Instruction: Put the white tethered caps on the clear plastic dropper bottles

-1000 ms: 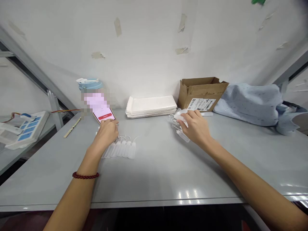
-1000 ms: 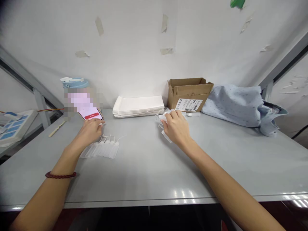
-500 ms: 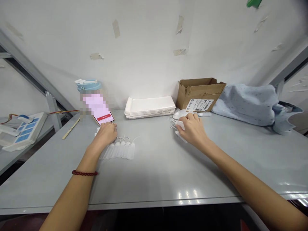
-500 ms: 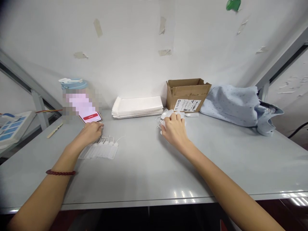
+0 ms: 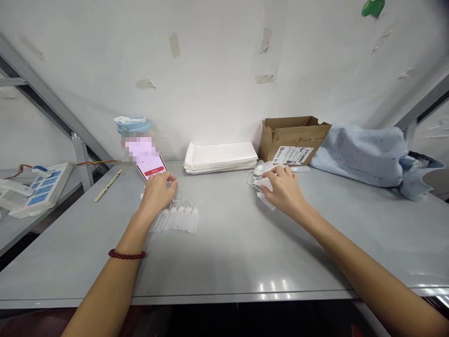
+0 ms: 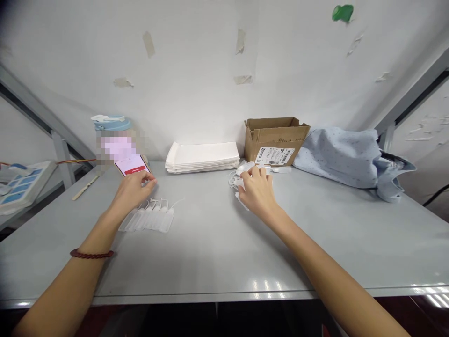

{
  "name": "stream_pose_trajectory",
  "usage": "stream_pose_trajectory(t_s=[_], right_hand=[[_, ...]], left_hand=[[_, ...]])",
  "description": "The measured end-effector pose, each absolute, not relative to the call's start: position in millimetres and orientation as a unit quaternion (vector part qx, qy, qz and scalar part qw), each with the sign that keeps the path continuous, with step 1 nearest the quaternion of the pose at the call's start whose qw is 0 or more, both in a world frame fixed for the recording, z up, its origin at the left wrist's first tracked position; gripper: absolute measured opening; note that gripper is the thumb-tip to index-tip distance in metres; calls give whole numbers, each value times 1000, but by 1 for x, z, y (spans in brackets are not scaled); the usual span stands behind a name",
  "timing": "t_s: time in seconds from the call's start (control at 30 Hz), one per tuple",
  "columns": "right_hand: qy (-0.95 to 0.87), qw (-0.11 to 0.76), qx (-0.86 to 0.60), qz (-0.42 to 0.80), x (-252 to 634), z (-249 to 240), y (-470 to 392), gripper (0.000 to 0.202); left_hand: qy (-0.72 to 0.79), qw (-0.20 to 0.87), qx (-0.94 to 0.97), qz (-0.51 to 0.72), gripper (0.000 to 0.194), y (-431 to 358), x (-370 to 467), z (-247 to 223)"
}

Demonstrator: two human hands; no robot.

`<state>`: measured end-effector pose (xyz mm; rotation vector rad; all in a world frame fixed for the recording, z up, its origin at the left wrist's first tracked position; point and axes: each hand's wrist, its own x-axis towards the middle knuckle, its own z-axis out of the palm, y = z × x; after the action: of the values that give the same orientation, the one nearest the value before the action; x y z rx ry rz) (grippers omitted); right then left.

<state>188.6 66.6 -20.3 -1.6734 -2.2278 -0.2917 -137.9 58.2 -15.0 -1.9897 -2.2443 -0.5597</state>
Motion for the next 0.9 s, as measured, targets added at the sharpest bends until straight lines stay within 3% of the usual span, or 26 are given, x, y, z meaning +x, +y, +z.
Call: stream_pose_trajectory(t_s=[0.53,0.77,0.9], right_hand=[[-816,87,-567,-73,182,-13,54,29],[-826,141,-543,-59,172,-15,45,28],[-868,209,-450,-11,154,-17,31,24]], left_hand=[[-720,-6,-636,-276,17,51,-120,-10],[-711,-13,-635,-301,17,50,-116,-10],[-699,-11,-637,-324,14,51,-118,-12]])
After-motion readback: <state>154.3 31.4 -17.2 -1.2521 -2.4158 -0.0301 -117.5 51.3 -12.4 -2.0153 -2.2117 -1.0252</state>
